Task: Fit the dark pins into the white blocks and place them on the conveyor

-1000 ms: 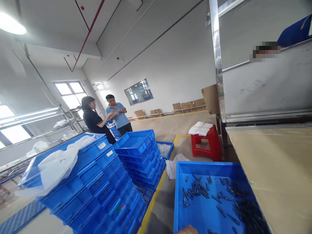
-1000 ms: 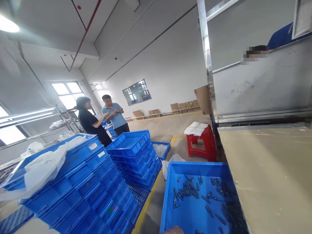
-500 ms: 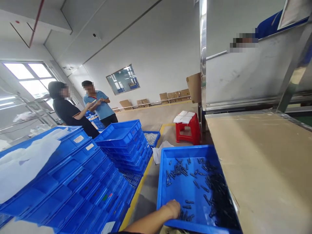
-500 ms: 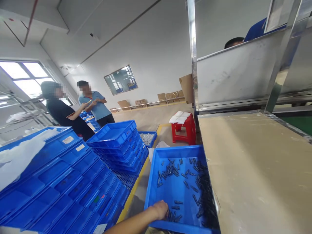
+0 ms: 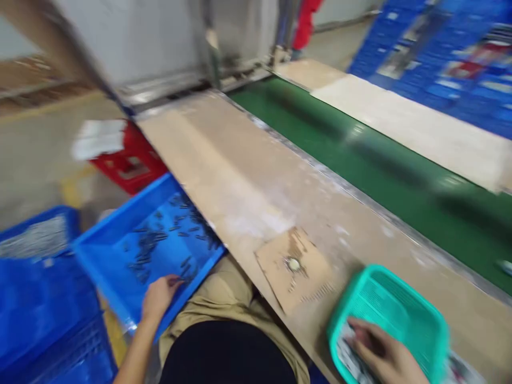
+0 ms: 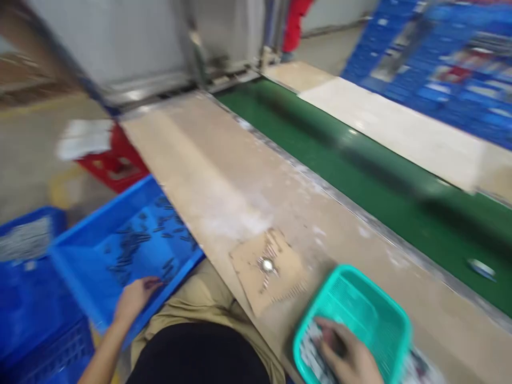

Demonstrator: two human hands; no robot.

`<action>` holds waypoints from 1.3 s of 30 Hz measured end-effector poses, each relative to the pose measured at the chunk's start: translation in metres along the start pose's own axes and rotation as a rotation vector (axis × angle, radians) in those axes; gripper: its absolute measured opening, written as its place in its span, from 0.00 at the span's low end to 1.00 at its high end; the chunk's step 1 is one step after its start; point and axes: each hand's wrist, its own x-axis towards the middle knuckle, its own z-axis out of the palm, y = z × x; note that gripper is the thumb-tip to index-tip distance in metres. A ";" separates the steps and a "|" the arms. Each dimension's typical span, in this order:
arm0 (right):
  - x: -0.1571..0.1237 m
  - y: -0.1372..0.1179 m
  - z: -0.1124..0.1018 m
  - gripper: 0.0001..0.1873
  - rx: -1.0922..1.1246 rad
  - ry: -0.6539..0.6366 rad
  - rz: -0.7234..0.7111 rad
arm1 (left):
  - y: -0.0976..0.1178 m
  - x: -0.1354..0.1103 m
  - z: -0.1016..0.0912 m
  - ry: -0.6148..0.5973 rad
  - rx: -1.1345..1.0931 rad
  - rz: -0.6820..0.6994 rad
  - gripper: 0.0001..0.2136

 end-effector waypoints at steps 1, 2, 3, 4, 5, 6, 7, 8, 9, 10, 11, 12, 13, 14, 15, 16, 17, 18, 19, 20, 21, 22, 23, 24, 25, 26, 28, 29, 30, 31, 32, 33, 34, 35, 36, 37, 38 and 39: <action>-0.007 0.002 -0.003 0.19 0.085 -0.022 0.013 | 0.007 0.005 -0.001 -0.010 0.052 0.009 0.02; -0.011 0.001 -0.004 0.21 0.154 -0.005 0.024 | 0.015 0.007 -0.001 -0.003 0.091 0.023 0.05; -0.012 -0.001 -0.005 0.21 0.214 0.016 0.044 | 0.024 0.006 -0.001 0.034 0.106 0.012 0.07; -0.012 -0.003 -0.005 0.21 0.272 0.039 0.068 | 0.033 0.004 -0.001 0.083 0.069 -0.008 0.08; -0.010 -0.005 -0.005 0.21 0.320 0.061 0.094 | 0.043 -0.001 -0.001 0.128 -0.016 -0.028 0.09; -0.009 -0.007 -0.004 0.20 0.366 0.083 0.115 | 0.053 -0.007 -0.001 0.167 -0.142 -0.033 0.10; -0.008 -0.009 -0.004 0.20 0.413 0.103 0.132 | 0.063 -0.013 0.000 0.190 -0.295 -0.023 0.11; -0.008 -0.010 -0.003 0.19 0.462 0.116 0.146 | 0.073 -0.019 0.002 0.184 -0.448 -0.007 0.13; -0.009 -0.012 -0.002 0.18 0.525 0.127 0.152 | 0.083 -0.024 0.004 0.163 -0.586 0.011 0.14; -0.010 -0.014 -0.001 0.16 0.606 0.131 0.149 | 0.091 -0.028 0.007 0.119 -0.699 0.022 0.15; -0.011 -0.016 -0.001 0.15 0.700 0.124 0.140 | 0.100 -0.032 0.010 0.052 -0.792 0.009 0.16; -0.013 -0.018 -0.001 0.14 0.798 0.110 0.128 | 0.107 -0.034 0.014 -0.030 -0.865 -0.022 0.18; -0.014 -0.021 -0.001 0.12 0.891 0.094 0.115 | 0.113 -0.037 0.018 -0.120 -0.919 -0.061 0.21; -0.015 -0.023 -0.002 0.11 0.968 0.079 0.104 | 0.118 -0.039 0.022 -0.216 -0.962 -0.097 0.24; -0.015 -0.026 -0.002 0.10 1.023 0.066 0.098 | 0.122 -0.042 0.027 -0.313 -0.993 -0.130 0.25; -0.016 -0.028 -0.003 0.10 1.055 0.056 0.096 | 0.126 -0.046 0.031 -0.416 -1.007 -0.161 0.25; -0.017 -0.030 -0.004 0.11 1.076 0.055 0.092 | 0.130 -0.050 0.036 -0.520 -1.014 -0.183 0.24; -0.018 -0.033 -0.005 0.12 1.095 0.057 0.084 | 0.134 -0.055 0.040 -0.626 -1.016 -0.195 0.23; -0.019 -0.035 -0.006 0.14 1.117 0.060 0.074 | 0.137 -0.060 0.045 -0.727 -1.015 -0.200 0.21; -0.019 -0.037 -0.006 0.15 1.142 0.064 0.066 | 0.141 -0.065 0.049 -0.821 -1.011 -0.203 0.20; -0.020 -0.039 -0.006 0.15 1.169 0.063 0.060 | 0.145 -0.070 0.053 -0.905 -1.007 -0.205 0.19; -0.021 -0.042 -0.006 0.14 1.192 0.056 0.055 | 0.148 -0.074 0.057 -0.976 -1.004 -0.203 0.18; -0.021 -0.045 -0.005 0.13 1.203 0.043 0.054 | 0.151 -0.078 0.061 -1.032 -1.002 -0.200 0.17; -0.021 -0.048 -0.003 0.11 1.200 0.027 0.056 | 0.153 -0.080 0.064 -1.077 -0.998 -0.198 0.17; -0.021 -0.052 -0.001 0.10 1.186 0.009 0.059 | 0.154 -0.082 0.067 -1.111 -0.994 -0.195 0.17; -0.021 -0.055 0.001 0.09 1.163 -0.012 0.065 | 0.154 -0.084 0.070 -1.134 -0.988 -0.194 0.18; -0.021 -0.063 0.006 0.10 1.109 -0.043 0.079 | 0.153 -0.085 0.075 -1.163 -0.977 -0.201 0.19; -0.021 -0.067 0.008 0.13 1.087 -0.052 0.082 | 0.152 -0.086 0.077 -1.172 -0.974 -0.206 0.19; -0.020 -0.071 0.010 0.15 1.069 -0.059 0.084 | 0.151 -0.086 0.079 -1.177 -0.974 -0.210 0.19; -0.020 -0.074 0.012 0.17 1.052 -0.072 0.088 | 0.150 -0.087 0.080 -1.178 -0.974 -0.214 0.18; -0.020 -0.077 0.014 0.18 1.039 -0.092 0.090 | 0.149 -0.087 0.081 -1.179 -0.973 -0.215 0.18; -0.019 -0.080 0.015 0.17 1.032 -0.119 0.092 | 0.148 -0.087 0.082 -1.178 -0.975 -0.214 0.18; -0.018 -0.083 0.017 0.17 1.029 -0.146 0.093 | 0.148 -0.087 0.082 -1.180 -0.980 -0.212 0.17; -0.017 -0.086 0.018 0.16 1.027 -0.165 0.095 | 0.148 -0.087 0.083 -1.186 -0.990 -0.212 0.17; -0.016 -0.088 0.019 0.16 1.026 -0.173 0.096 | 0.147 -0.087 0.083 -1.195 -1.006 -0.213 0.16; -0.015 -0.091 0.020 0.16 1.028 -0.171 0.096 | 0.147 -0.087 0.083 -1.205 -1.026 -0.214 0.16; -0.014 -0.093 0.021 0.16 1.029 -0.161 0.096 | 0.147 -0.086 0.083 -1.215 -1.046 -0.218 0.15; -0.012 -0.096 0.022 0.17 1.026 -0.151 0.098 | 0.146 -0.086 0.083 -1.224 -1.066 -0.223 0.15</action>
